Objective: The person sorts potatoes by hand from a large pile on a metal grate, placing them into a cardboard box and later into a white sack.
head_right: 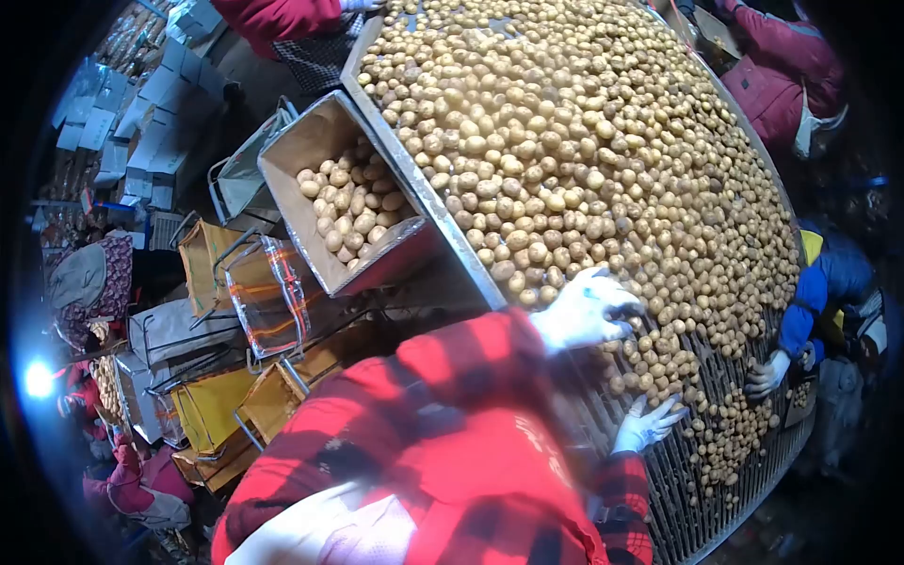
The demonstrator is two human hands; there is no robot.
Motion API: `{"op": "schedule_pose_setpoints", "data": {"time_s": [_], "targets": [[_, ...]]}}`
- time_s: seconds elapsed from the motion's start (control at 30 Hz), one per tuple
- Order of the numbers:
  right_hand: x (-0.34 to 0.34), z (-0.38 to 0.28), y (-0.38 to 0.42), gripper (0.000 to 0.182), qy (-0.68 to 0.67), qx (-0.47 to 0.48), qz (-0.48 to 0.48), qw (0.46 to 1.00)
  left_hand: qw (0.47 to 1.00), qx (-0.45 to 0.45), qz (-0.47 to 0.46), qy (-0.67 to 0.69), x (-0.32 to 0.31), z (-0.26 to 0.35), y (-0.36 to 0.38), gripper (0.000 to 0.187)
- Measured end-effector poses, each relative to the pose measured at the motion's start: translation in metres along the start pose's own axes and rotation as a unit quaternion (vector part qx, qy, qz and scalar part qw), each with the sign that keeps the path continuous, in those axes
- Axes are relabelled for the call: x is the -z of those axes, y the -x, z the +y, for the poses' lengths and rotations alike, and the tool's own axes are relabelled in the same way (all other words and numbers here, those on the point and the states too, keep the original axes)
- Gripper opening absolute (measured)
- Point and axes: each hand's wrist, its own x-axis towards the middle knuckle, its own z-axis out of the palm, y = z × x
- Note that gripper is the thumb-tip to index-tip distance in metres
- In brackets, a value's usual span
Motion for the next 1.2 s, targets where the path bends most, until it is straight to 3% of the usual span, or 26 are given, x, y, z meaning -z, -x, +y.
{"op": "schedule_pose_setpoints", "data": {"time_s": [0.07, 0.1, 0.17, 0.23, 0.3, 0.37, 0.43, 0.5, 0.53, 0.57, 0.63, 0.67, 0.7, 0.73, 0.77, 0.8, 0.83, 0.87, 0.9, 1.0, 1.03, 1.1, 1.17, 1.2], "targets": [[0.001, -0.002, -0.003, 0.08, 0.006, -0.024, -0.035, 0.999, 0.982, 0.103, 0.036, 0.153, 0.056, 0.0, 0.035, 0.031], [-0.012, 0.008, -0.001, 0.08, 0.012, 0.021, 0.033, 0.999, 0.965, 0.169, 0.049, 0.192, 0.082, -0.007, 0.06, 0.039], [-0.003, 0.0, -0.003, 0.079, 0.022, -0.038, -0.035, 0.998, 0.898, 0.205, 0.223, 0.318, 0.116, -0.03, 0.132, 0.033], [-0.009, 0.004, -0.004, 0.078, 0.023, -0.018, -0.003, 1.0, 0.835, 0.332, 0.336, 0.282, 0.172, -0.019, 0.202, 0.029], [-0.016, 0.012, -0.01, 0.076, 0.039, -0.012, 0.002, 0.999, 0.805, 0.426, 0.407, 0.067, 0.214, -0.007, 0.282, 0.033], [-0.018, 0.015, -0.016, 0.077, 0.06, -0.011, -0.009, 0.998, 0.727, 0.437, 0.523, 0.081, 0.228, -0.019, 0.383, 0.036], [-0.024, 0.017, -0.02, 0.074, 0.097, 0.004, 0.0, 0.995, 0.647, 0.545, 0.513, -0.145, 0.227, -0.021, 0.468, 0.04], [-0.029, 0.021, -0.019, 0.071, 0.064, 0.015, 0.024, 0.998, 0.584, 0.699, 0.254, -0.325, 0.223, -0.009, 0.521, 0.04], [-0.024, 0.016, -0.019, 0.071, 0.048, 0.046, 0.026, 0.997, 0.552, 0.775, 0.138, -0.277, 0.224, -0.003, 0.525, 0.041], [-0.022, 0.014, -0.017, 0.071, 0.039, 0.058, 0.035, 0.997, 0.581, 0.726, 0.134, -0.342, 0.223, 0.012, 0.505, 0.038], [-0.03, 0.017, -0.017, 0.072, 0.008, 0.101, 0.061, 0.993, 0.615, 0.64, 0.233, -0.398, 0.23, 0.003, 0.442, 0.037], [-0.008, -0.006, -0.012, 0.072, 0.06, 0.015, -0.039, 0.997, 0.67, 0.522, 0.264, -0.456, 0.225, -0.027, 0.429, 0.036], [-0.012, -0.015, -0.009, 0.078, 0.027, -0.029, -0.027, 0.999, 0.704, 0.398, 0.306, -0.503, 0.221, -0.061, 0.413, 0.035], [-0.002, -0.027, -0.01, 0.084, -0.029, -0.052, -0.054, 0.997, 0.807, 0.339, 0.338, -0.347, 0.223, -0.057, 0.342, 0.032], [0.011, -0.037, -0.006, 0.092, -0.101, -0.014, -0.03, 0.994, 0.826, 0.289, 0.335, -0.35, 0.209, -0.064, 0.292, 0.032], [0.007, -0.037, -0.002, 0.1, -0.113, 0.008, -0.026, 0.993, 0.851, 0.215, 0.276, -0.391, 0.195, -0.056, 0.245, 0.035], [0.028, -0.044, -0.001, 0.104, -0.186, 0.052, -0.038, 0.98, 0.879, 0.196, 0.241, -0.362, 0.181, -0.058, 0.207, 0.039], [0.037, -0.042, 0.002, 0.105, -0.164, 0.073, -0.032, 0.983, 0.911, 0.126, 0.198, -0.338, 0.174, -0.059, 0.169, 0.039], [0.043, -0.038, 0.005, 0.106, -0.142, 0.095, -0.028, 0.985, 0.917, 0.117, 0.18, -0.337, 0.16, -0.075, 0.146, 0.038], [0.027, -0.009, 0.013, 0.118, -0.149, 0.037, -0.032, 0.988, 0.936, 0.098, 0.213, -0.263, 0.128, -0.109, 0.085, 0.036], [0.022, -0.004, 0.013, 0.12, -0.151, 0.037, -0.045, 0.987, 0.937, 0.153, 0.194, -0.246, 0.12, -0.119, 0.07, 0.04], [0.025, -0.031, -0.004, 0.127, -0.17, 0.063, -0.06, 0.982, 0.864, 0.168, 0.207, -0.427, 0.095, -0.118, 0.053, 0.046], [0.032, -0.068, -0.021, 0.129, -0.173, -0.035, -0.1, 0.979, 0.875, 0.154, 0.177, -0.424, 0.097, -0.125, 0.052, 0.049], [0.028, -0.08, -0.034, 0.13, -0.189, 0.003, -0.079, 0.979, 0.88, 0.152, 0.171, -0.416, 0.097, -0.123, 0.05, 0.049]]}}
